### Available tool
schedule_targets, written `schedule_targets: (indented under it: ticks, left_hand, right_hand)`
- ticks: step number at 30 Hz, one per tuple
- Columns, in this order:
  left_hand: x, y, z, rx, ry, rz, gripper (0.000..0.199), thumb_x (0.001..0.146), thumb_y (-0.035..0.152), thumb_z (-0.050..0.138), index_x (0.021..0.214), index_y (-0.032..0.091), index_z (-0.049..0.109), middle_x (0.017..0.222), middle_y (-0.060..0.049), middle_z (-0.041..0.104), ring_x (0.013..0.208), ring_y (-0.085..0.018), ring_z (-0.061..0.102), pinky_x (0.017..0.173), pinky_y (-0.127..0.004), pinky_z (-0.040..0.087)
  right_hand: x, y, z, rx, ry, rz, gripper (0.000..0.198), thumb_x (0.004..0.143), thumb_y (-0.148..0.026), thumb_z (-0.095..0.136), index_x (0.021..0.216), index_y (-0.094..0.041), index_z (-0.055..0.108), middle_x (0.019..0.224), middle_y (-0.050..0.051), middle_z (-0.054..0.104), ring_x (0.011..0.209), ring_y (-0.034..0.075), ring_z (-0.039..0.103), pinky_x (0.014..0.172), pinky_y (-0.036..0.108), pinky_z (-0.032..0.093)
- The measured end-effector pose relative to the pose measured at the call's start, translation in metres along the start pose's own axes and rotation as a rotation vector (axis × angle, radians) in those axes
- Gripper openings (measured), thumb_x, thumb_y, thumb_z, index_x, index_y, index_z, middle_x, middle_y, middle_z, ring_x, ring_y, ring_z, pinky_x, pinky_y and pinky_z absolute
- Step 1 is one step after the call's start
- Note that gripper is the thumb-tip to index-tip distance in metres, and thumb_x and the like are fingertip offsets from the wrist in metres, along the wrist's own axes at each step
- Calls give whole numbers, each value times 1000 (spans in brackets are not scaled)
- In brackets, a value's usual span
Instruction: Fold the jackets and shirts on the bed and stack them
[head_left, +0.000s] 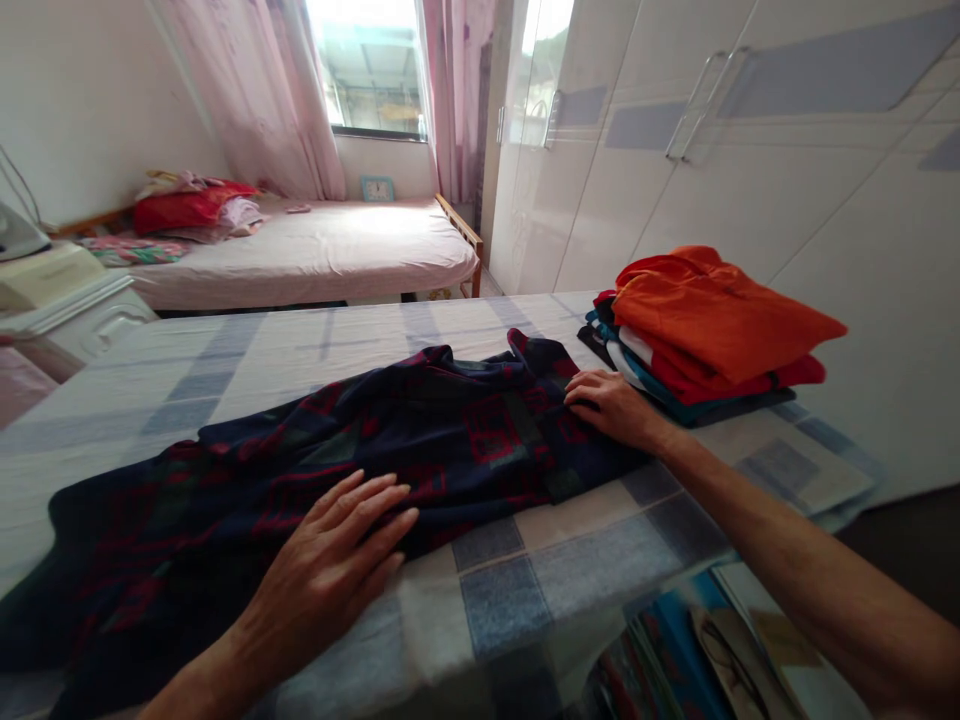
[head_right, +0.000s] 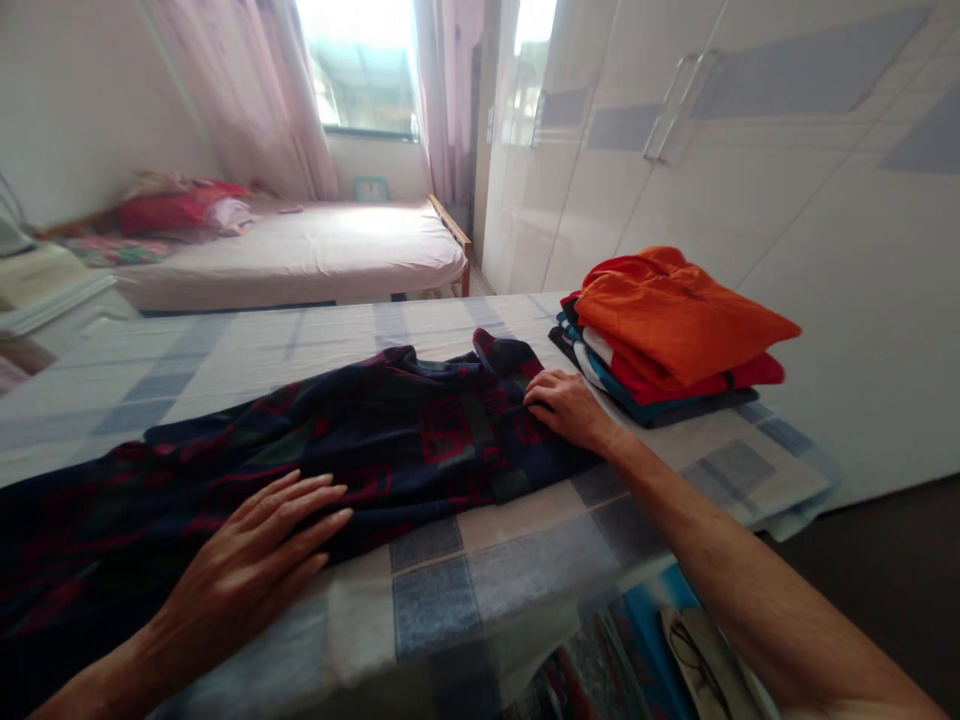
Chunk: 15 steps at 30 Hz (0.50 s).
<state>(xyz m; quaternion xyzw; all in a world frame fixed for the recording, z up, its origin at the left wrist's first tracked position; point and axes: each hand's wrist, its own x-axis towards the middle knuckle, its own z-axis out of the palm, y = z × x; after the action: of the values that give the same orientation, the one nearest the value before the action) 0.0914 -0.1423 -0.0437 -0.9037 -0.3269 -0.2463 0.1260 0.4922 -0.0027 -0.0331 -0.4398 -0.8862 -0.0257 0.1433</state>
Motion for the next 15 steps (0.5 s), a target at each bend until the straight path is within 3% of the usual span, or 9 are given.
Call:
schedule_targets:
  ticks: [3, 5, 9, 13, 15]
  left_hand:
    - [-1, 15, 0, 14, 7, 50, 26, 85, 21, 58, 111, 18, 60, 96, -5, 66, 91, -18, 60, 83, -34, 49]
    - [0, 22, 2, 20, -30, 95, 23, 89, 15, 51, 109, 15, 61, 89, -4, 66, 81, -16, 60, 75, -31, 50]
    - [1, 25, 5, -4, -50, 106, 33, 94, 8, 29, 107, 12, 59, 87, -6, 65, 81, -14, 60, 75, -26, 52]
    - [2, 25, 7, -76, -78, 71, 26, 94, 11, 34, 103, 12, 59, 83, -6, 62, 75, -13, 58, 68, -24, 52]
    - [3, 24, 7, -122, -77, 69, 21, 92, 11, 40, 99, 12, 60, 79, -5, 61, 70, -13, 57, 63, -24, 51]
  right_hand:
    - [1, 0, -2, -121, -22, -7, 21, 89, -28, 46, 86, -20, 65, 98, 7, 66, 100, 22, 56, 91, 37, 35]
    - [7, 0, -4, -168, -3, 8, 24, 91, -27, 42, 86, -19, 64, 97, 8, 66, 98, 22, 56, 90, 36, 34]
    - [22, 2, -3, -197, 79, 134, 28, 94, -30, 35, 95, -18, 61, 95, 8, 68, 91, 20, 60, 84, 32, 36]
    - [25, 6, 2, -180, -23, 285, 29, 92, -40, 41, 92, -20, 62, 88, 6, 69, 80, 20, 63, 70, 29, 39]
    - [19, 8, 2, -106, 10, 368, 31, 89, -46, 44, 91, -21, 62, 91, 6, 69, 81, 20, 63, 68, 28, 40]
